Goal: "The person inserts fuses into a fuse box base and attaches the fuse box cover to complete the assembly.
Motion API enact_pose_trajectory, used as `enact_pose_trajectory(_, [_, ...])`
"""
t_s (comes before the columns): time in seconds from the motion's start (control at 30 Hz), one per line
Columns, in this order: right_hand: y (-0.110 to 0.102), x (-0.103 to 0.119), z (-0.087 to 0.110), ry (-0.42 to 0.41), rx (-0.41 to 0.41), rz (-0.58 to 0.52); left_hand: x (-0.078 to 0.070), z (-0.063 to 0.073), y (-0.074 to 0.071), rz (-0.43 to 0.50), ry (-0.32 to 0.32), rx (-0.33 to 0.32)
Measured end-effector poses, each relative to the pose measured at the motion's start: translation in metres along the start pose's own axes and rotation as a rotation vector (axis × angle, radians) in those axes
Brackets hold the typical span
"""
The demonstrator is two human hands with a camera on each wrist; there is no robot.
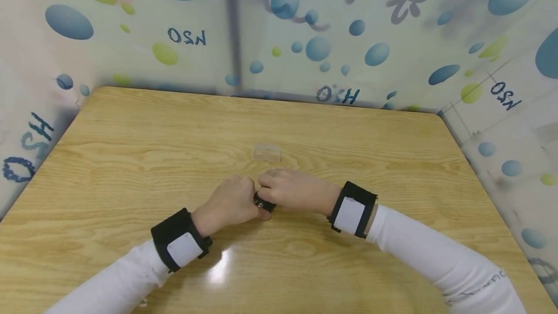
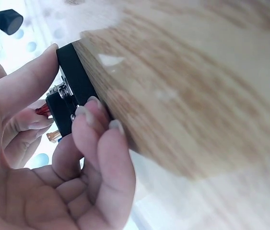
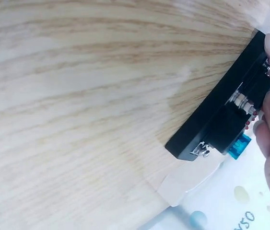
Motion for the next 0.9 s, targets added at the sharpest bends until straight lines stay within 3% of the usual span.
enact_pose_trajectory(0.2, [0.000,0.004,-0.002,-0.037,-0.019,0.113,0.001,0.000,0.000,0.011,0.011,0.003])
enact_pose_trajectory(0.3, [0.001,0.004,-0.003,-0.043,-0.007,0.114,0.000,0.000,0.000,0.002,0.019,-0.002])
enact_pose_trajectory(0.4, [0.001,0.000,-0.002,-0.017,0.011,0.022,0.000,0.000,0.000,-0.003,0.014,-0.008])
enact_pose_trajectory(0.6, [0.005,-0.011,0.003,0.067,-0.007,-0.264,0.002,-0.001,0.001,0.034,-0.028,0.002])
enact_pose_trajectory(0.9, [0.005,-0.017,0.007,0.104,-0.038,-0.336,0.003,-0.001,0.001,0.034,-0.046,0.020])
Point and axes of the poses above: each hand's wrist, its own z-axis away from the middle knuckle, its own y-axis out of the palm, x = y × z, the point moved 7 cm from there along -z, towards the middle knuckle, and after that the axes turned 3 degrees about x, right-handed, at the moved point
